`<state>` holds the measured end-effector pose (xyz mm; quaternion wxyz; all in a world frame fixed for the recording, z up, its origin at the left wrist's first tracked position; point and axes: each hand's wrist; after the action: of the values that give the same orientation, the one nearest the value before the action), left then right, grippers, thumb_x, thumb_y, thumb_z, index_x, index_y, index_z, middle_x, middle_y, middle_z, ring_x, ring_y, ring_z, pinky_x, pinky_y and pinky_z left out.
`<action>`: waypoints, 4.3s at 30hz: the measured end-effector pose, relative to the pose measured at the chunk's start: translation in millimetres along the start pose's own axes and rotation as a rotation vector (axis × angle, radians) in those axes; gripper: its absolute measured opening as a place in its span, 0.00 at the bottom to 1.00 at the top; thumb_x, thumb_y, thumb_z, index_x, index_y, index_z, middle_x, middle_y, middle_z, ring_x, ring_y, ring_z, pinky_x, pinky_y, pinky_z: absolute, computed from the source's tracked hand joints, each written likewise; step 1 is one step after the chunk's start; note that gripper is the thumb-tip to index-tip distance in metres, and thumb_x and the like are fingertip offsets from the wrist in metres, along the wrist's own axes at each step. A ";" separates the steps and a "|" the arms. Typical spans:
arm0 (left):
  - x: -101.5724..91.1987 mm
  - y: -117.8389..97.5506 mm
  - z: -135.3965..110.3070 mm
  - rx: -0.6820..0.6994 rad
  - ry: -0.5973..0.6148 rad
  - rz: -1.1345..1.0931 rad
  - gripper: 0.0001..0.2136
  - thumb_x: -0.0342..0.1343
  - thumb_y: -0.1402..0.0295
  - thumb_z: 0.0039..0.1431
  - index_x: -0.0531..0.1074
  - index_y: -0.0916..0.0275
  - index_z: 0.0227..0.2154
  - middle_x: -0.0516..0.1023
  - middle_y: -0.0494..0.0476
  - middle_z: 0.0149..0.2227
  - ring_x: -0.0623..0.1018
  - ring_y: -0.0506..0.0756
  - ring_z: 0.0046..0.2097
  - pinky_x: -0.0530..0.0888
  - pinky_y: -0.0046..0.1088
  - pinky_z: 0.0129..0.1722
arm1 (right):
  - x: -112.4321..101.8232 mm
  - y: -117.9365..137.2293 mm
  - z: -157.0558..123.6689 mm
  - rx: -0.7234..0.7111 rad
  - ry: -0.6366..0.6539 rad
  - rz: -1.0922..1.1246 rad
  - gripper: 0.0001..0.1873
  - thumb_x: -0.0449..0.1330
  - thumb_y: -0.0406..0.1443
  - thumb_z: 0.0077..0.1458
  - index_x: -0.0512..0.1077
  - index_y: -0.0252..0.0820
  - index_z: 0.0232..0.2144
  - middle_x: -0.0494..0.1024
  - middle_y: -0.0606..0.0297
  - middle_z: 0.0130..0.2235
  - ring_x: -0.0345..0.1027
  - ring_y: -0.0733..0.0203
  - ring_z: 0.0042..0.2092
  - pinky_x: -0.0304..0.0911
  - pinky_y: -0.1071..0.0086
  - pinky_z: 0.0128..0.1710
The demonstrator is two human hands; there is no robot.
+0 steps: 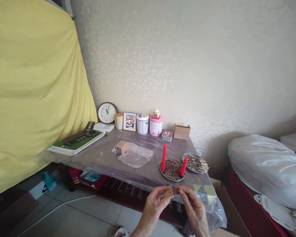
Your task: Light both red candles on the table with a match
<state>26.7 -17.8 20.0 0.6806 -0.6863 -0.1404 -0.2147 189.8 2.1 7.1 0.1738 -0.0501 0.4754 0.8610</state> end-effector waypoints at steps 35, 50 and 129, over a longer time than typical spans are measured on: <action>-5.1 6.4 1.3 0.011 -0.006 0.019 0.13 0.63 0.62 0.50 0.76 0.64 0.37 0.82 0.61 0.40 0.76 0.59 0.45 0.67 0.34 0.46 | 0.4 14.5 2.4 -0.013 0.053 0.147 0.07 0.61 0.39 0.55 0.78 0.48 0.36 0.83 0.65 0.34 0.78 0.61 0.36 0.72 0.77 0.38; -3.4 5.6 1.7 0.023 0.006 -0.005 0.12 0.60 0.63 0.54 0.75 0.65 0.38 0.81 0.62 0.40 0.74 0.58 0.45 0.66 0.35 0.47 | 1.6 8.9 0.1 0.001 0.057 0.140 0.08 0.61 0.40 0.55 0.77 0.46 0.37 0.83 0.62 0.34 0.78 0.57 0.37 0.73 0.71 0.39; 17.9 -32.4 -18.7 -0.042 0.060 -0.212 0.07 0.59 0.67 0.55 0.76 0.63 0.35 0.81 0.57 0.39 0.75 0.53 0.44 0.64 0.34 0.53 | -13.1 92.7 -6.7 -0.442 -0.262 -0.198 0.11 0.55 0.27 0.59 0.71 0.45 0.42 0.80 0.62 0.39 0.75 0.61 0.41 0.69 0.69 0.42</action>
<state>24.5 -37.1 56.7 0.6435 -0.6750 -0.1872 -0.3087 169.3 -52.0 81.0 0.3020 -0.0215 0.2422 0.9218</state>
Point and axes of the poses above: each hand's wrist, its own z-axis towards the middle knuckle, its own x-axis out of the palm, y = z × x
